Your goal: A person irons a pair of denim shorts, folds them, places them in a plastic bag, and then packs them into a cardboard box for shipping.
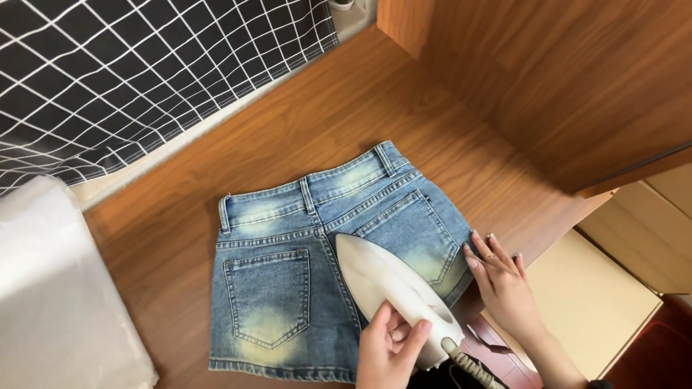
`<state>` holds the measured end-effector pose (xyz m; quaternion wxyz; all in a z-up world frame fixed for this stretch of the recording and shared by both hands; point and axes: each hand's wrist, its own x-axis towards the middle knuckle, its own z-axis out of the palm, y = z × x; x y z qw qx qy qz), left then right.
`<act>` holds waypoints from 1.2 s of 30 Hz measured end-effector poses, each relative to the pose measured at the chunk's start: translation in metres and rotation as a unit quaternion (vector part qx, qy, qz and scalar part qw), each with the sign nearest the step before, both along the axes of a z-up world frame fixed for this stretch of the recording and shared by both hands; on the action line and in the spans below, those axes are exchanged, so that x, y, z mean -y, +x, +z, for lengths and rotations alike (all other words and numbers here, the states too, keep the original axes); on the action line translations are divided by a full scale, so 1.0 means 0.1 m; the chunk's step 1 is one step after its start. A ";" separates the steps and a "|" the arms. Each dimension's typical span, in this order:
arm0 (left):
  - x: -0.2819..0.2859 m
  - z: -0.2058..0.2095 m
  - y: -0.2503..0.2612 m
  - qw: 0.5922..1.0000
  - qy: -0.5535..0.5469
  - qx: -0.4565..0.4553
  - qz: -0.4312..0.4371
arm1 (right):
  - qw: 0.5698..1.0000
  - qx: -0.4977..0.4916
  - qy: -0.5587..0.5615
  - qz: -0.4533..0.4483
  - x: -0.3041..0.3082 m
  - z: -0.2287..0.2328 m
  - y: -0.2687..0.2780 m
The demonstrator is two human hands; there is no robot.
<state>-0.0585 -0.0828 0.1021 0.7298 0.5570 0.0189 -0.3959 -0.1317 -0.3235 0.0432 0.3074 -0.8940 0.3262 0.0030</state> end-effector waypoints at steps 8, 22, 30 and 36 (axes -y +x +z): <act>0.17 0.25 0.08 0.979 0.014 0.178 -0.096 | 0.968 0.111 0.177 -0.138 -0.31 1.19 0.26; 1.48 0.84 0.48 0.799 0.198 0.403 -0.399 | 0.927 0.212 0.279 -0.131 0.67 1.26 -0.15; 2.17 -0.39 1.26 0.690 0.485 0.500 -0.197 | 0.878 0.327 0.324 -0.135 1.32 0.67 -0.11; 2.28 -0.64 1.31 0.652 0.568 0.463 -0.192 | 0.845 0.382 0.363 -0.090 1.59 0.32 -0.12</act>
